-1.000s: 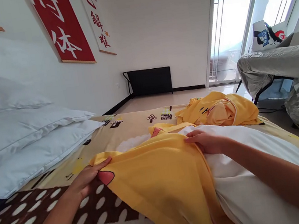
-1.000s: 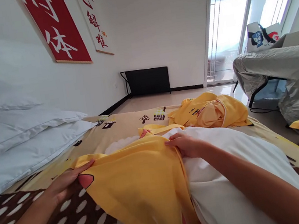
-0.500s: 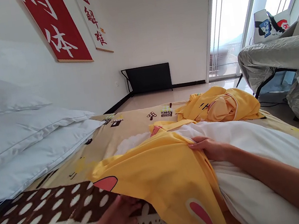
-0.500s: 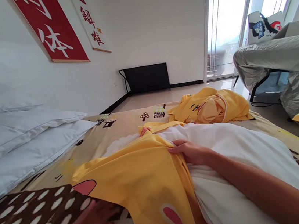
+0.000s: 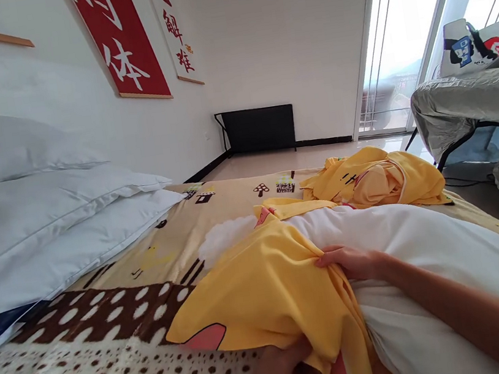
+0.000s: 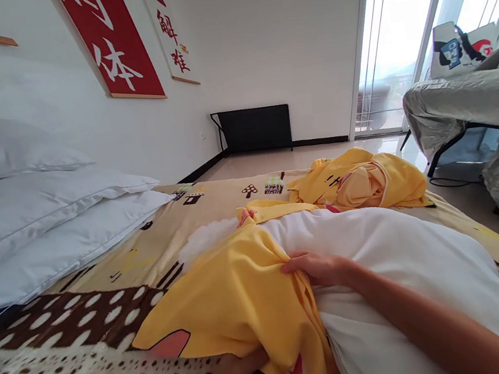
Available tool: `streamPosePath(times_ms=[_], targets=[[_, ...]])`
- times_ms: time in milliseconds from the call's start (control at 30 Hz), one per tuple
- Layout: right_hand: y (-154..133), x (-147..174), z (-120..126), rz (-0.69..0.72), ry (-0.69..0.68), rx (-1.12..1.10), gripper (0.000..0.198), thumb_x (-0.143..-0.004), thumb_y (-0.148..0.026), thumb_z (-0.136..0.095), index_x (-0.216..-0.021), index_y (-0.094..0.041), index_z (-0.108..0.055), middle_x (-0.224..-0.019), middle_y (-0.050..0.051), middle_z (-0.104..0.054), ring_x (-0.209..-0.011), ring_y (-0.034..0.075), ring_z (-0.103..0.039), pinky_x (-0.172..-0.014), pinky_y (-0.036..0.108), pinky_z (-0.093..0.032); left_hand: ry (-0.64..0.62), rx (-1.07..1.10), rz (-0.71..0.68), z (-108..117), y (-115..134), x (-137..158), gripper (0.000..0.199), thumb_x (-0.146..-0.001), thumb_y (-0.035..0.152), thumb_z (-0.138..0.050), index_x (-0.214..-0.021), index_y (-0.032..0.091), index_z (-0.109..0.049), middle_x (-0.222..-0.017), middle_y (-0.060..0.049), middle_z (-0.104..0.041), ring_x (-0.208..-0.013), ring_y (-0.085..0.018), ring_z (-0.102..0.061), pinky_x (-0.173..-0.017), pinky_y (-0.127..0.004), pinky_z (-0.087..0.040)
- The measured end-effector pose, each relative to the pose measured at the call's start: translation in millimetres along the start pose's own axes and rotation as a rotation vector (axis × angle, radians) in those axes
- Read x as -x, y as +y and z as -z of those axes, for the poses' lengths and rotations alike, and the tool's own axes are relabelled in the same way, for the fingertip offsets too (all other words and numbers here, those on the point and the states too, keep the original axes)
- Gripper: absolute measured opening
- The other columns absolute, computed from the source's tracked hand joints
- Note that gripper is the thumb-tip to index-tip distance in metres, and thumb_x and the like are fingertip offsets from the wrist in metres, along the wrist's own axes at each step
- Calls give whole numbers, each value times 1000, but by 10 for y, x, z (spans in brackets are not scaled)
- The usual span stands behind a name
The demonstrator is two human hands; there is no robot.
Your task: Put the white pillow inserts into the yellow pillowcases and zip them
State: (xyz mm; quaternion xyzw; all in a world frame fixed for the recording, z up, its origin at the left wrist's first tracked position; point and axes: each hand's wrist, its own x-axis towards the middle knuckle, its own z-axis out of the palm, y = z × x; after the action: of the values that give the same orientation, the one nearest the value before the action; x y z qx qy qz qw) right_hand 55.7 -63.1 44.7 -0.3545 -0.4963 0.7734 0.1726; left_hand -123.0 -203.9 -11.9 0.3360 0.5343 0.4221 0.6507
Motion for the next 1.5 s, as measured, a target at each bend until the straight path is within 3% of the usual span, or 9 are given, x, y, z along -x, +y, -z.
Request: streamPosePath(times_ms=[267,400,500,667,800,1067,1200,1333,1500], targets=[[-114,153,-146,35,-298,407,29,-72,-35,-65,-96,-18,-68,-98,1,-70,-97,18,-63,-85,23,-47,332,439,7,302,252,106,57,-69,50,-70,-118,25,-56,-110,-10,-67,-87,-29,-67,-62,-36,-55],[-77,135,-192,83,-320,680,26,-69,-34,-69,-90,-18,-69,-94,0,-71,-89,19,-64,-76,23,-48,419,416,-10,366,430,-64,54,-72,33,-72,-123,24,-54,-123,-10,-61,-103,-29,-63,-72,-36,-58],[-49,171,-178,182,-246,442,31,-67,-36,-71,-92,-17,-69,-92,2,-71,-85,18,-64,-77,25,-48,519,368,-154,428,645,-195,43,-75,27,-70,-116,22,-58,-127,-9,-59,-105,-24,-62,-76,-30,-58],[-87,428,-208,228,-4,-61,40,-65,-43,-75,-89,-11,-69,-84,7,-70,-72,14,-63,-69,23,-47,669,385,-343,648,1039,-383,38,-72,16,-72,-109,20,-63,-115,-6,-65,-80,-17,-67,-72,-29,-60],[-133,650,-341,108,-133,2,34,-62,-31,-79,-87,-11,-69,-84,5,-68,-74,13,-61,-68,21,-45,691,426,-393,864,1229,-483,28,-77,13,-66,-105,16,-64,-91,-5,-70,-63,-15,-65,-61,-26,-60],[-170,328,-503,339,-216,55,36,-63,-31,-76,-92,-14,-65,-81,2,-65,-75,14,-59,-72,26,-45,711,338,-233,1369,964,-612,32,-76,14,-68,-107,13,-61,-75,-6,-69,-58,-19,-66,-54,-30,-57],[-25,58,-512,287,25,34,41,-54,-29,-76,-91,-15,-64,-77,1,-65,-71,15,-59,-68,28,-45,635,346,-213,1246,827,-396,37,-80,21,-65,-116,16,-59,-87,-8,-71,-67,-21,-68,-61,-34,-59],[-8,109,-527,225,-76,204,32,-64,-39,-68,-84,-14,-63,-76,0,-61,-69,13,-54,-64,25,-42,401,377,-115,860,720,-38,47,-79,34,-66,-123,22,-57,-112,-11,-67,-92,-28,-68,-75,-41,-59],[-158,369,-766,217,-116,1055,30,-67,-40,-67,-60,-16,-49,-61,-3,-46,-58,10,-41,-59,24,-34,337,427,-72,559,632,9,44,-77,23,-68,-120,18,-59,-117,-11,-66,-98,-28,-66,-79,-37,-58]])
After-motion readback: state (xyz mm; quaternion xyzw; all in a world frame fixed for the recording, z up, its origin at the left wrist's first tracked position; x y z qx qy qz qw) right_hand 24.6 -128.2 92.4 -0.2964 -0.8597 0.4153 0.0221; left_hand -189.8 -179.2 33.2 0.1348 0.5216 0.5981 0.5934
